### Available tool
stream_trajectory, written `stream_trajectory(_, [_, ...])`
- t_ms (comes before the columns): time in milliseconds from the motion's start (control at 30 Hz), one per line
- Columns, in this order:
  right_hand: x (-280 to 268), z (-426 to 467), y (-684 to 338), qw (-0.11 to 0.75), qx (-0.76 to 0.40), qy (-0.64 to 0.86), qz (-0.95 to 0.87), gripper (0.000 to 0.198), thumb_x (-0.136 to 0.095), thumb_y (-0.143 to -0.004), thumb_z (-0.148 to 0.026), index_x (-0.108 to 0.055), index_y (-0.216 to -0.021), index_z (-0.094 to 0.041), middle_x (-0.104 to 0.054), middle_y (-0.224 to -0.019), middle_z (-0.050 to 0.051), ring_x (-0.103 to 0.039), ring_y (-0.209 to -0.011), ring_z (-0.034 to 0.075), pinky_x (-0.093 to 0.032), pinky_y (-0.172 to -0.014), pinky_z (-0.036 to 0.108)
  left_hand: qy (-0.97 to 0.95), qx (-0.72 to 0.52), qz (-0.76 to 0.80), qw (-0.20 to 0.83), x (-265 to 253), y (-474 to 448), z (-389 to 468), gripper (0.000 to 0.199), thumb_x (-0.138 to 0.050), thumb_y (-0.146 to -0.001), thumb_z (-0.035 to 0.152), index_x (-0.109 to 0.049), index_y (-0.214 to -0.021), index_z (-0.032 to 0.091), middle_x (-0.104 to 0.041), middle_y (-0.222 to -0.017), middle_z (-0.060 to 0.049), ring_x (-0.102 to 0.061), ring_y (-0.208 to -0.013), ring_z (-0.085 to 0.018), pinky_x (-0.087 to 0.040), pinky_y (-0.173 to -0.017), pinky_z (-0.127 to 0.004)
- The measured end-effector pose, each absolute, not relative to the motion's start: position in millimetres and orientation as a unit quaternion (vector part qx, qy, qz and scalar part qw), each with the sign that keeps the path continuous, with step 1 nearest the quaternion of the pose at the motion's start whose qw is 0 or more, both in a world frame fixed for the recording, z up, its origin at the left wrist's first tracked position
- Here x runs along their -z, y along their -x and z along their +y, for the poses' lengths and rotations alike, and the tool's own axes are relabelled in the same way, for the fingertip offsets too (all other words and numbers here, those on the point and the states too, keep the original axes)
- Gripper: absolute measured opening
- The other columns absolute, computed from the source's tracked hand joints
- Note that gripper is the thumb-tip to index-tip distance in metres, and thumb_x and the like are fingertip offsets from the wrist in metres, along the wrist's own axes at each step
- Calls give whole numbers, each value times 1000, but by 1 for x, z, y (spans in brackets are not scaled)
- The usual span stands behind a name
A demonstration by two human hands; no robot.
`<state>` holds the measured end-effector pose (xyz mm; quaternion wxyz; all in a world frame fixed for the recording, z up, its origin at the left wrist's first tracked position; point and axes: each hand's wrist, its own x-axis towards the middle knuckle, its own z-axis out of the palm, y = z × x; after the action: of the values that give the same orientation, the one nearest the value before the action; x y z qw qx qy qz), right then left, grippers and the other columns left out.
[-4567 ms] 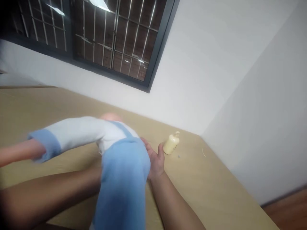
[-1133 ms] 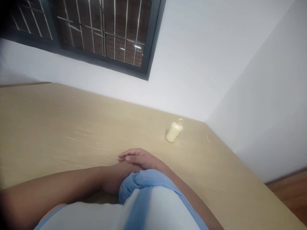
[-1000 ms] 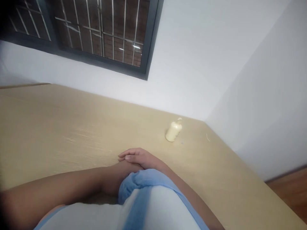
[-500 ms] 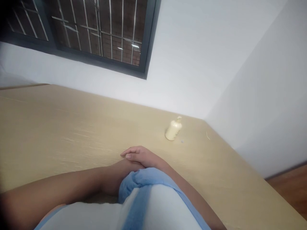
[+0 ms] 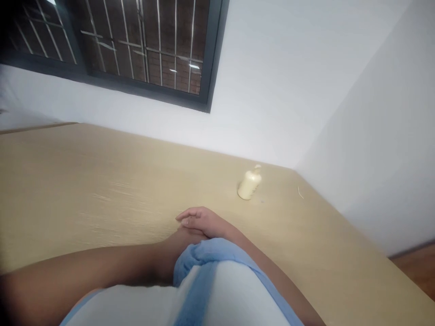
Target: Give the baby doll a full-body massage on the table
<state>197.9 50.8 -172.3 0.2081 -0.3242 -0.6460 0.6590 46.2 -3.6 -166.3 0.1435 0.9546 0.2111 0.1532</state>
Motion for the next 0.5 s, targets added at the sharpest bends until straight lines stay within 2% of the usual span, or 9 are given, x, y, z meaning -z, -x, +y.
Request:
stream_trajectory(200, [174, 53, -197, 195, -665, 326, -643, 49, -72, -83, -50, -64, -122, -20, -70, -109, 9, -66, -95, 18, -47, -89, 34, -954, -156, 217, 132, 162, -49, -6, 7, -66, -67, 20, -62, -72, 16, -69, -85, -3, -63, -80, -19, -40, -65, -29])
stream_trajectory(333, [176, 54, -197, 199, -660, 326, -647, 49, -72, -82, -50, -64, -121, -20, -70, -109, 9, -66, -95, 18, -47, -89, 33, -948, -163, 240, 128, 162, -51, -8, 8, -66, -63, 18, -58, -62, 16, -63, -72, -2, -56, -67, -16, -30, -53, -28])
stream_trajectory(400, [175, 53, -197, 202, -656, 326, -649, 49, -71, -83, -50, -64, -121, -20, -70, -110, 9, -65, -96, 18, -47, -88, 33, -949, -168, 229, 135, 164, -50, -7, 11, -67, -63, 19, -57, -61, 15, -61, -68, -1, -54, -64, -15, -27, -52, -29])
stream_trajectory(500, [171, 51, -197, 205, -642, 334, -658, 49, -70, -83, -51, -65, -120, -20, -69, -111, 8, -65, -98, 18, -48, -88, 32, -947, -190, 201, 164, 165, -48, -5, 13, -68, -66, 24, -58, -64, 16, -62, -71, 0, -54, -66, -14, -30, -56, -29])
